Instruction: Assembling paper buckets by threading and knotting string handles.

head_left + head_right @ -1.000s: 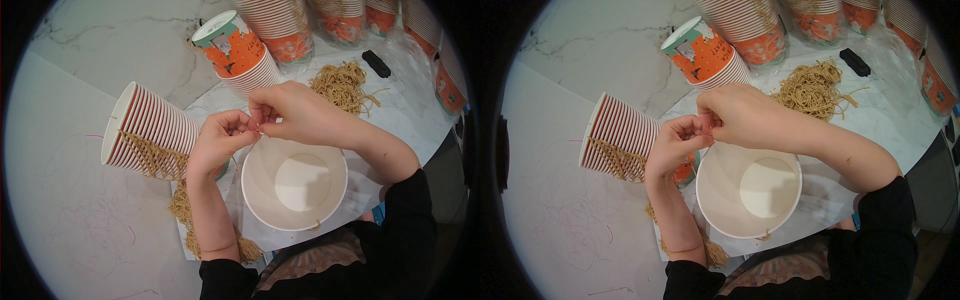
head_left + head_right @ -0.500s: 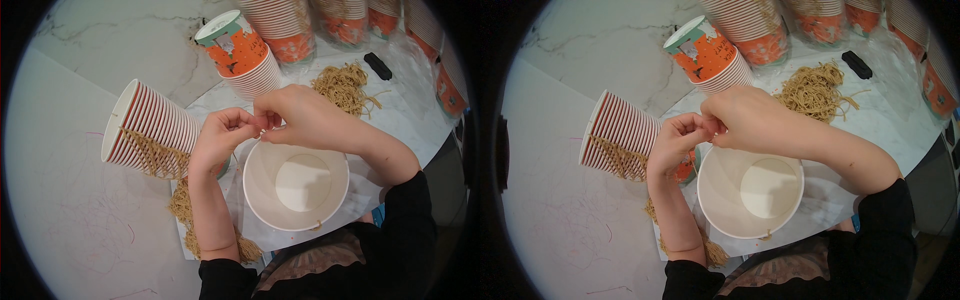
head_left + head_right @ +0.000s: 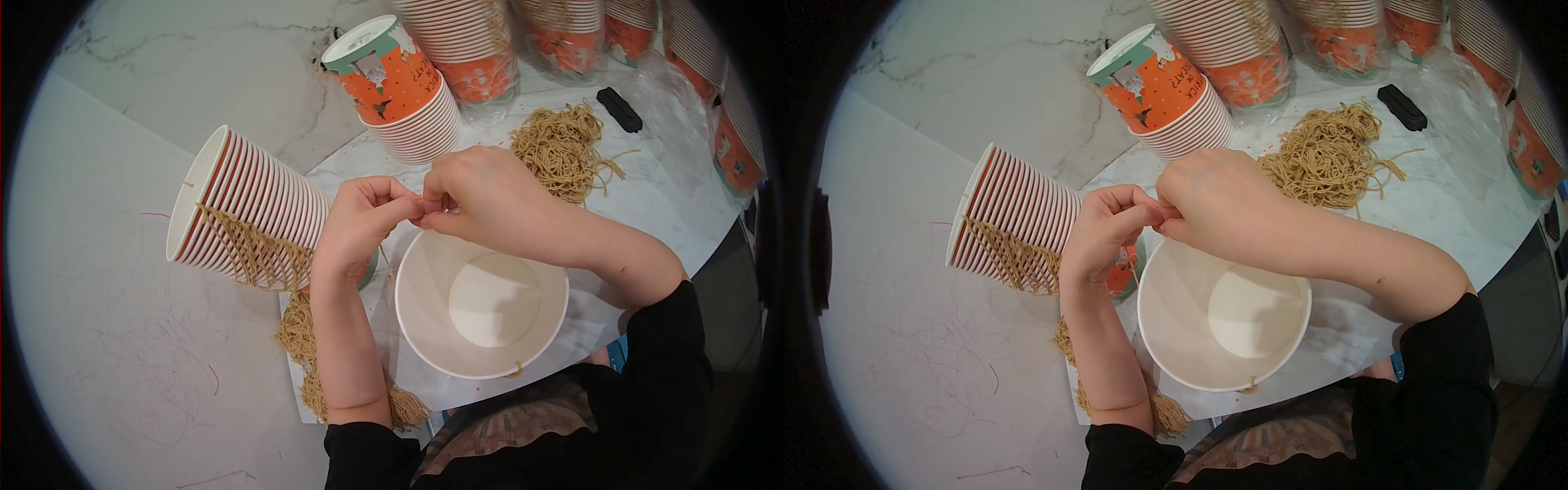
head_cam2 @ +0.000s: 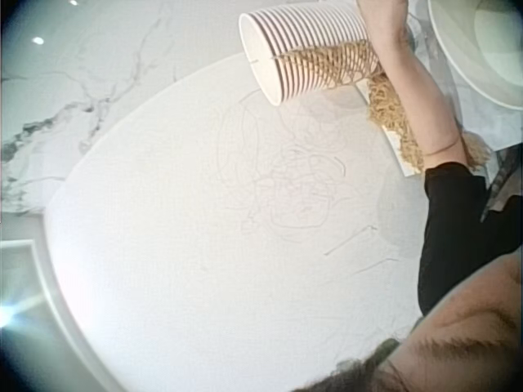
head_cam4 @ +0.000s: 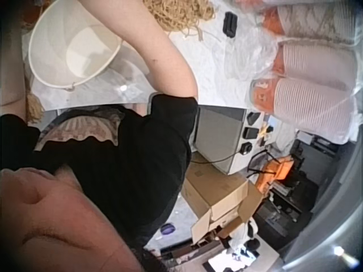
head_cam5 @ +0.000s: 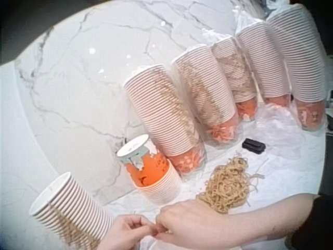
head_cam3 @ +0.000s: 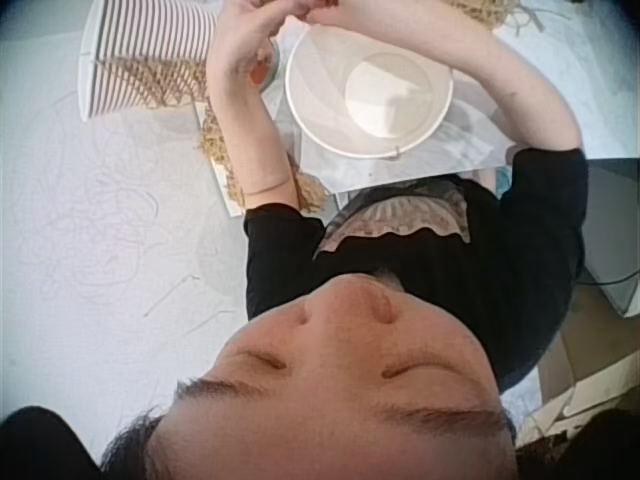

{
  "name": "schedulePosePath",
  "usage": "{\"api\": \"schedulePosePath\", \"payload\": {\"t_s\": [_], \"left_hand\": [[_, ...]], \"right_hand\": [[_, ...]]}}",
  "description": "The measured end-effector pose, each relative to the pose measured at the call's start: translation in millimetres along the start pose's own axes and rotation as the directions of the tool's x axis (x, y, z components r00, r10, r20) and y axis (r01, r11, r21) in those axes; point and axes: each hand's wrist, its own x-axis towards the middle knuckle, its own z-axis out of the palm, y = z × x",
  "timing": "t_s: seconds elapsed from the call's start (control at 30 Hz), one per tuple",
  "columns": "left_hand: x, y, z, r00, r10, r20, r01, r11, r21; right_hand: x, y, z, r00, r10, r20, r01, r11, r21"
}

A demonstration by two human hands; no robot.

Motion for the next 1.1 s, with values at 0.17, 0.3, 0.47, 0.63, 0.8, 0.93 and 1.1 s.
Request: {"api": "schedulePosePath", "payload": {"t_s": [0.17, 0.3, 0.47, 0.63, 0.8, 0.93, 1.1], "left_hand": [[1, -2, 4, 0.999, 0.042, 0.034, -0.042, 0.999, -0.010], [2, -2, 4, 0.995, 0.076, 0.059, -0.075, 0.997, -0.010], [5, -5, 4, 0.995, 0.072, 0.075, -0.070, 0.997, -0.032], [5, -9, 5, 0.991, 0.093, 0.093, -0.087, 0.994, -0.066], [4, -4, 2, 0.998, 0.026, 0.051, -0.025, 0.999, -0.026], [5, -4, -2, 0.999, 0.011, 0.047, -0.010, 1.000, -0.020], [5, -4, 1, 0.999, 0.020, 0.043, -0.018, 0.999, -0.046]], "right_hand": [[1, 2, -2, 1.000, -0.010, 0.000, 0.010, 0.999, 0.048], [2, 6, -1, 0.999, -0.046, -0.014, 0.047, 0.994, 0.102], [3, 11, 0, 0.999, -0.051, -0.001, 0.051, 0.991, 0.124], [5, 9, -7, 0.998, -0.019, 0.064, 0.011, 0.992, 0.129], [8, 9, -18, 0.994, 0.072, 0.088, -0.083, 0.988, 0.131], [5, 4, -20, 0.995, 0.031, 0.097, -0.048, 0.983, 0.179], [2, 1, -18, 0.992, -0.051, 0.118, 0.035, 0.991, 0.130]]}}
